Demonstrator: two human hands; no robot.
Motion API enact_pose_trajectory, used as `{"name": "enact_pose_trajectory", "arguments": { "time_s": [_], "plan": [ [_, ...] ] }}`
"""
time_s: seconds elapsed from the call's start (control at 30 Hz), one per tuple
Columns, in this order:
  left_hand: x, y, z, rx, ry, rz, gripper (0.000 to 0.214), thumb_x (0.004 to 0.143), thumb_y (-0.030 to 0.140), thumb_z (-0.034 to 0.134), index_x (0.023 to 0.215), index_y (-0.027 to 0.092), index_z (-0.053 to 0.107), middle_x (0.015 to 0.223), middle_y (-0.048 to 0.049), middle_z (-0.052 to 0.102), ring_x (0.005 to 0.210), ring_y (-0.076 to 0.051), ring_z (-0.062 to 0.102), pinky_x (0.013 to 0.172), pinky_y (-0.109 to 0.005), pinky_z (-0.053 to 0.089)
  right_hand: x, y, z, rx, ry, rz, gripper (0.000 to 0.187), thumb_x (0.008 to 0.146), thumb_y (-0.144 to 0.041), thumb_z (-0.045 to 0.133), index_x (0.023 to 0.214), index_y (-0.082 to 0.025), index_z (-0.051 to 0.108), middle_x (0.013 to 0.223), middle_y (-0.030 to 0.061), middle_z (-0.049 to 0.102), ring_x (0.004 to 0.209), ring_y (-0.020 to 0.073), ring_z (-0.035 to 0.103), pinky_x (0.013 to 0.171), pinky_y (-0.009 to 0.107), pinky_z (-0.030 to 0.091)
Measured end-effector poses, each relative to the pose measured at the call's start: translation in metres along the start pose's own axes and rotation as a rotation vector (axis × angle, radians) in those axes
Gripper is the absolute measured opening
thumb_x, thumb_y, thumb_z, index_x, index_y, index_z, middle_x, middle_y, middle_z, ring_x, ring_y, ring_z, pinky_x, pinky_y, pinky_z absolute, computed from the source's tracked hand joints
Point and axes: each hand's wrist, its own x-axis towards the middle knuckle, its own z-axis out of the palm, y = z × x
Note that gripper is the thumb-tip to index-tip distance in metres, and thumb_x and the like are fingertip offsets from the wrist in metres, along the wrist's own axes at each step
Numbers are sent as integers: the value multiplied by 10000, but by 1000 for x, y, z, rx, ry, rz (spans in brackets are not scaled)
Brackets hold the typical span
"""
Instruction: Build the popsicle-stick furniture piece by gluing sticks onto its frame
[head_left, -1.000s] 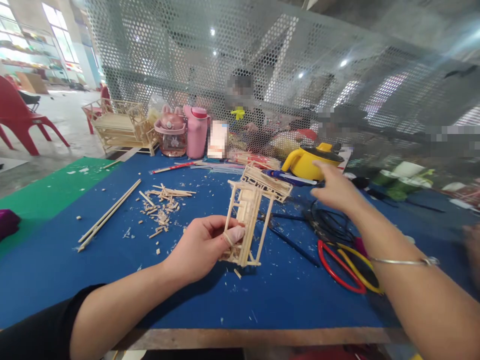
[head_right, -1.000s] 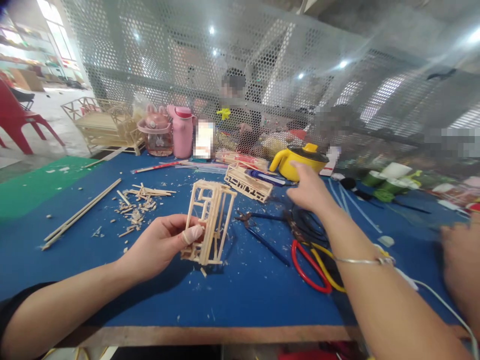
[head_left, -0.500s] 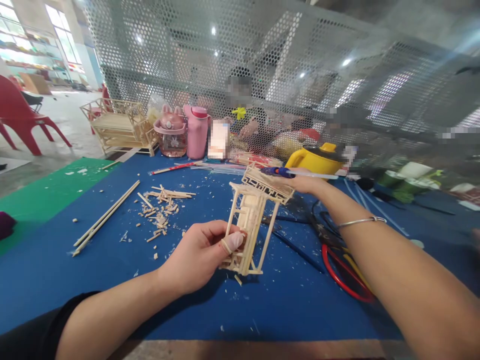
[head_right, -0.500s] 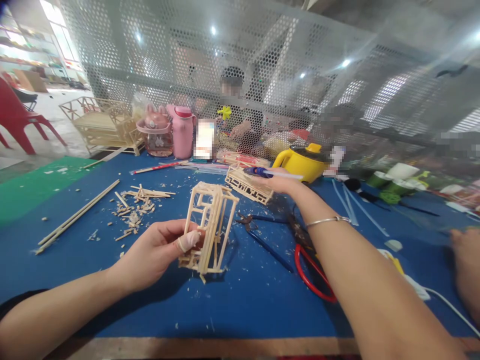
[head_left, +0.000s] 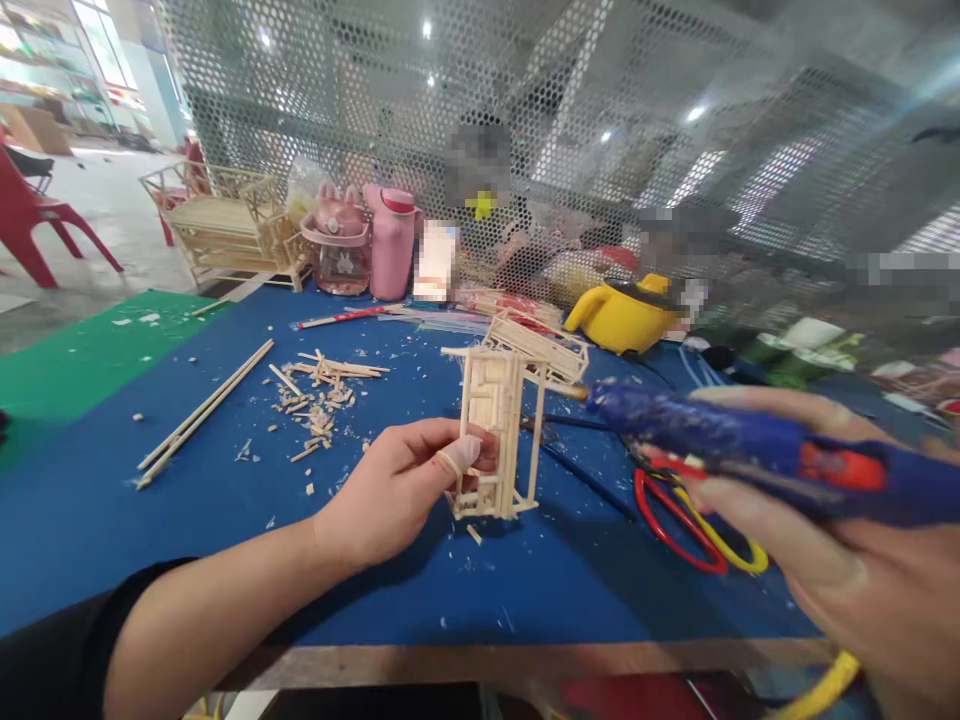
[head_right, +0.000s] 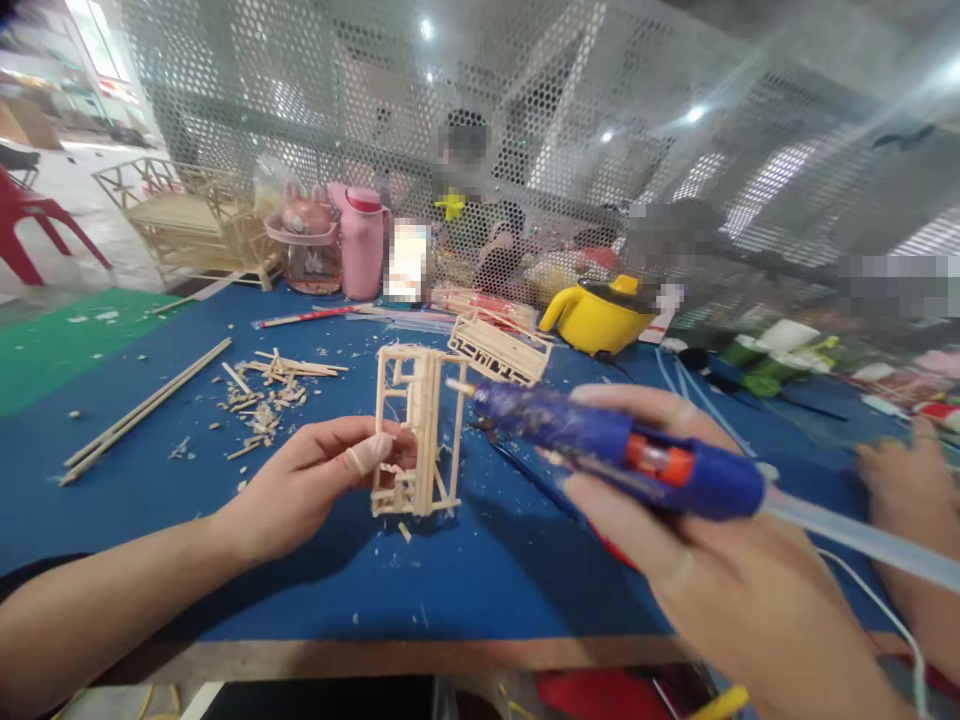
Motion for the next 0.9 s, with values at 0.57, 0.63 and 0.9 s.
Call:
{"name": "enact_pose_trajectory", "arguments": {
  "time_s": [0.57, 0.63, 0.9],
  "plan": [
    [0, 1, 3, -15, 50, 27, 262, 801, 380, 637, 931, 154, 616, 836, -40, 674, 769, -129, 621, 674, -227, 502, -23, -22, 6, -42, -114, -176, 364, 816, -564, 494, 1094, -334, 544, 873, -44, 659, 705, 163, 643, 680, 249, 561],
    [1, 0, 3, -20, 42, 34, 251, 808, 376, 630, 931, 157, 617, 831, -34, 671, 760, -122, 616, 678, -226, 501, -21, -23, 6, -48, -107, -184, 365, 822, -562, 486, 1097, -328, 538, 889, -37, 655, 722, 166, 642, 710, 248, 562],
    [0, 0, 2, -12, 37, 41, 249, 802, 385, 632, 906, 159, 624, 815, -38, 674, 734, -121, 606, 652, -218, 490, -18, -24, 8, -89, -122, -219, 354, 836, -564, 453, 1070, -308, 524, 905, -22, 655, 737, 170, 642, 654, 239, 561]
  ]
}}
